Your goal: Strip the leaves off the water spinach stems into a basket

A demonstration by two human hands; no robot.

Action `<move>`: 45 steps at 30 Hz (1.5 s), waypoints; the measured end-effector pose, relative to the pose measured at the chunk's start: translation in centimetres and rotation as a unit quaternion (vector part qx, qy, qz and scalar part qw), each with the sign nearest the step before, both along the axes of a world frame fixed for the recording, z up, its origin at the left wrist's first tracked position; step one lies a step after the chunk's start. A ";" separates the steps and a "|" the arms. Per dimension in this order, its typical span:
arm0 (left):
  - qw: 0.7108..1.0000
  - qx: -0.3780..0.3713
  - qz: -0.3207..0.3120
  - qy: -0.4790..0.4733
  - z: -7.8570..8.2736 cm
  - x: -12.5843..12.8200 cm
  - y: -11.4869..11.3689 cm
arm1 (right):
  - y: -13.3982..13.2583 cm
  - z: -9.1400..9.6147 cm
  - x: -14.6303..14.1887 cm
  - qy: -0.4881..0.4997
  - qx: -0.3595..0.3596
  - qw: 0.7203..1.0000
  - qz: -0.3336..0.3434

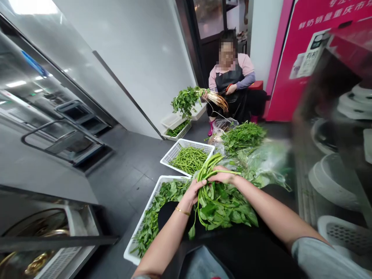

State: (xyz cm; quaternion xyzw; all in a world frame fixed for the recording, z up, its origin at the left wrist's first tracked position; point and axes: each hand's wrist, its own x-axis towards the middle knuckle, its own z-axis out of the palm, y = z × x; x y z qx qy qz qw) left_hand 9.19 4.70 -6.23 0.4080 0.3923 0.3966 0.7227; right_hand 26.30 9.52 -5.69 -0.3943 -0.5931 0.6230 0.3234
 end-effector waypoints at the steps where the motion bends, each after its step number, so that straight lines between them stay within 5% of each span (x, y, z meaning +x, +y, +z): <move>1: 1.000 0.003 -0.008 0.011 -0.1 -0.2 -0.1 | 0.2 -0.1 0.5 -0.004 -0.014 1.000 0.020; 8: 0.998 -0.015 0.010 0.068 -0.5 -2.3 1.1 | -0.2 -0.2 5.0 0.086 -0.059 0.994 -0.027; 17: 0.992 0.023 -0.012 0.120 -0.7 -2.8 2.3 | -6.1 0.0 6.0 0.235 -0.092 0.967 -0.045; 21: 0.989 0.036 0.083 0.112 -0.1 -4.9 2.9 | -7.8 1.0 10.9 0.276 -0.010 0.956 -0.101; 25: 0.982 0.047 0.141 0.113 0.2 -5.9 3.0 | -6.1 1.4 13.9 0.137 0.021 0.968 -0.209; 29: 0.982 0.051 0.150 0.101 0.5 -4.2 2.4 | -3.1 0.1 10.1 0.011 -0.014 0.975 -0.221; 34: 0.977 0.074 0.142 0.143 0.1 -2.7 1.4 | -1.9 0.6 6.2 0.099 -0.059 0.976 -0.187; 40: 0.938 0.137 0.184 0.258 -0.6 -3.2 1.7 | -0.3 2.1 10.7 -0.036 0.141 0.931 -0.335; 42: 0.904 0.190 0.192 0.332 -0.6 -2.7 1.8 | 0.2 2.0 11.4 -0.059 0.159 0.929 -0.329; 45: 0.846 0.223 0.186 0.447 -0.5 -1.2 1.5 | -0.8 1.8 8.7 -0.163 0.229 0.923 -0.265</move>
